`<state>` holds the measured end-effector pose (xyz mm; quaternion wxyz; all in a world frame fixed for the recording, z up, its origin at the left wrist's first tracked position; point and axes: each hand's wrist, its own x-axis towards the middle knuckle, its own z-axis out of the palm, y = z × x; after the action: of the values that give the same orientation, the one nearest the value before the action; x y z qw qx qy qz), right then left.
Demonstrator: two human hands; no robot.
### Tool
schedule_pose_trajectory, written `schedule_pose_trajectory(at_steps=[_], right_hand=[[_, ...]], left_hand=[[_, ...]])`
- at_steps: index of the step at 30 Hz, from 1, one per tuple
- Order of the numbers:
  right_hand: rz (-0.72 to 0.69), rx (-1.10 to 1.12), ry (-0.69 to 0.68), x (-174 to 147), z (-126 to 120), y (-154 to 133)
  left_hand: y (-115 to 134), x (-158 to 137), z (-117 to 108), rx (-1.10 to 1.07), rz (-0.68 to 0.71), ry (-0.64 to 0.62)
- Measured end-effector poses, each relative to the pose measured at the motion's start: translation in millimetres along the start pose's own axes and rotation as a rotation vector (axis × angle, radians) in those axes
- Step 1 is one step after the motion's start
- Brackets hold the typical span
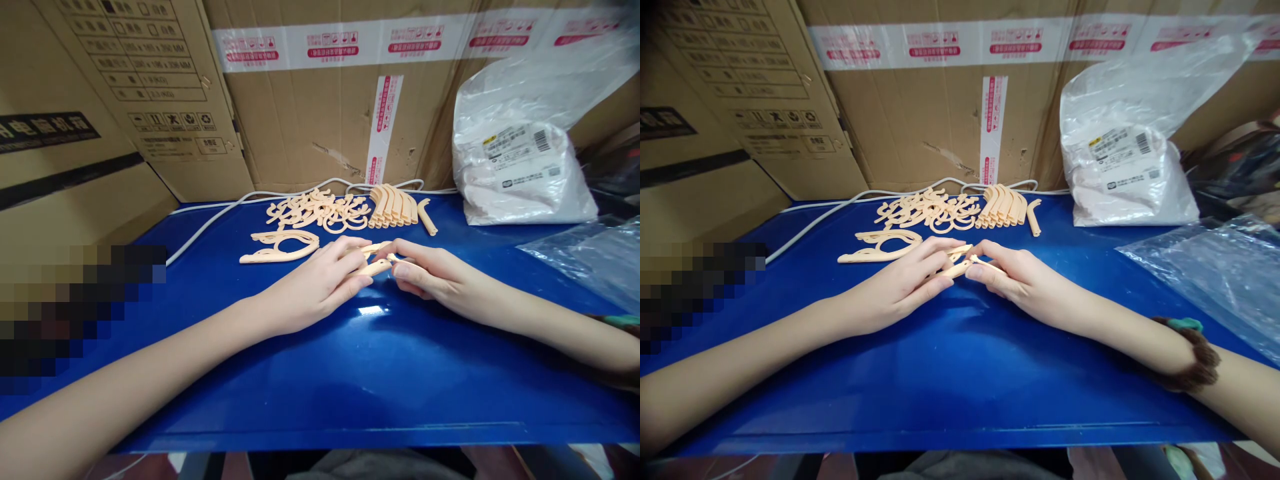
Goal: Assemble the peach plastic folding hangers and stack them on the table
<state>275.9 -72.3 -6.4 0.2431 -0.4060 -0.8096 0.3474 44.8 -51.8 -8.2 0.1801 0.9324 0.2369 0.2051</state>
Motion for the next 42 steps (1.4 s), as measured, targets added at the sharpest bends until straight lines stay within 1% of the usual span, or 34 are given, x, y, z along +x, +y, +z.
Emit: schedule_pose_trajectory(at_steps=[3,8,11,17,22,27,29,34,39,42], right_hand=[[-0.014,-0.052,0.022,1.4,-0.6,-0.7],[-0.043,-0.155,0.004,1.8,-1.9,-2.9],[-0.026,-0.175,-0.019,-0.3,-1.4,-5.2],[-0.064,-0.205,-0.015,-3.2,0.7,-11.0],[-0.084,-0.369,-0.019,-4.8,2.7,-12.2],[-0.039,-0.538,-0.046,-6.7,4.7,-7.8],[-0.049,-0.623,-0.058,-7.3,5.1,-5.6],[-0.137,-0.815,-0.031,-8.6,6.2,0.4],[-0.315,-1.002,0.029,-8.9,7.4,4.5],[-0.368,-1.071,0.075,-8.9,8.0,4.6]], left_hand=[[0.0,-0.1,0.9,-0.002,0.014,0.006],[-0.7,-0.3,2.6,0.002,0.014,0.012],[-0.6,-0.7,2.7,0.012,0.028,0.013],[2.2,-1.4,0.8,-0.009,0.010,-0.017],[3.6,-2.0,1.4,0.001,0.017,-0.040],[4.1,-2.4,3.1,0.037,0.021,-0.065],[4.1,-2.4,3.3,0.050,0.027,-0.076],[4.0,-1.6,3.2,0.074,0.021,-0.102],[4.4,-1.0,2.9,0.077,0.014,-0.109],[4.9,-1.0,2.6,0.082,0.013,-0.118]])
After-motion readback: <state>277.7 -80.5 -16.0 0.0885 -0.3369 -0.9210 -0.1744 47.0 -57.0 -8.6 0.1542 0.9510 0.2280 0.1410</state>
